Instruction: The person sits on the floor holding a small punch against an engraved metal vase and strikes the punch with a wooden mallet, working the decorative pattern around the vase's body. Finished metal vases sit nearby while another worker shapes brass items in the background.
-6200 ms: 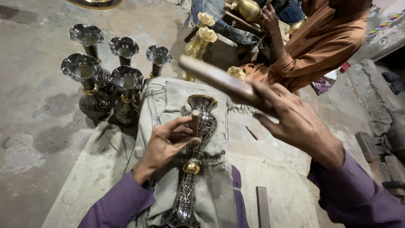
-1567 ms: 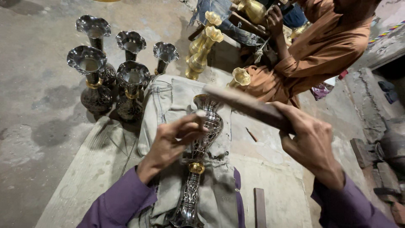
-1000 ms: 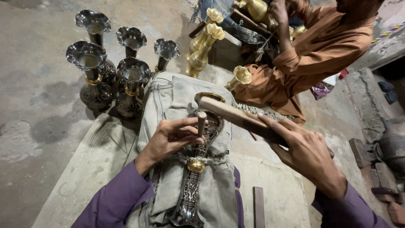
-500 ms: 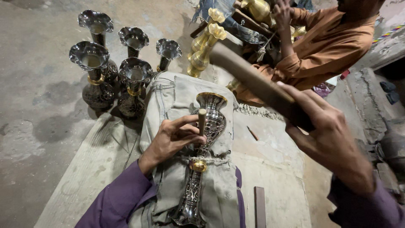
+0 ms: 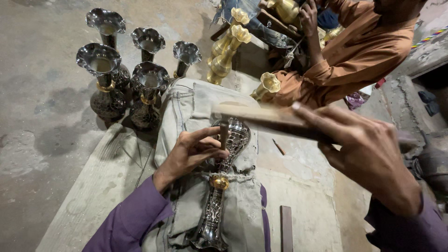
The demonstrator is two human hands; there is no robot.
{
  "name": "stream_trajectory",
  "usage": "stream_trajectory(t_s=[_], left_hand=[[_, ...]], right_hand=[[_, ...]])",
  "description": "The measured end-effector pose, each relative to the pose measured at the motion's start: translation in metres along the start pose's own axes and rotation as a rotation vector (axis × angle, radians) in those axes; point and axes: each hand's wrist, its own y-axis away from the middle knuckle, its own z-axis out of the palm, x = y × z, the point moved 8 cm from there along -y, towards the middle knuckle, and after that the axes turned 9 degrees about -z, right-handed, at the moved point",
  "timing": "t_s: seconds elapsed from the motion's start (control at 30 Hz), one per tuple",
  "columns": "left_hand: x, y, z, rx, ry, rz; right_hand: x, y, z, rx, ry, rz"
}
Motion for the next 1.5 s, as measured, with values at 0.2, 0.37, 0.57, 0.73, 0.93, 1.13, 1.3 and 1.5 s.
stream_trajectory(t_s=[0.2, 0.37, 0.57, 0.73, 0.93, 1.13, 1.3, 1.5], left_hand=[[-0.003, 0.001, -0.001, 0.023, -0.065, -0.010], [-0.004, 0.001, 0.000, 0.002, 0.043, -0.003], [-0.004, 0.000, 0.000, -0.012, 0.019, -0.033], [-0.003, 0.000, 0.000, -0.039, 0.085, -0.027], [-0.005, 0.001, 0.000, -0.029, 0.029, -0.004], [-0.003, 0.001, 0.001, -0.046, 0.047, 0.004], [-0.001, 0.002, 0.001, -0.060, 0.099, -0.037], [0.001, 0.001, 0.003, -0.070, 0.065, -0.016]], right_hand=[[0.021, 0.011, 0.015, -0.139, -0.098, 0.247], [0.008, 0.008, -0.007, 0.088, -0.164, 0.179], [0.001, 0.008, -0.014, 0.128, -0.194, 0.197], [0.003, 0.014, -0.003, 0.003, 0.017, 0.163], [0.011, 0.020, 0.012, -0.018, 0.004, 0.148], [0.005, 0.021, -0.003, 0.102, -0.165, 0.233], [0.007, 0.018, -0.010, 0.216, -0.393, 0.311], [0.004, 0.024, -0.006, 0.140, -0.127, 0.215]])
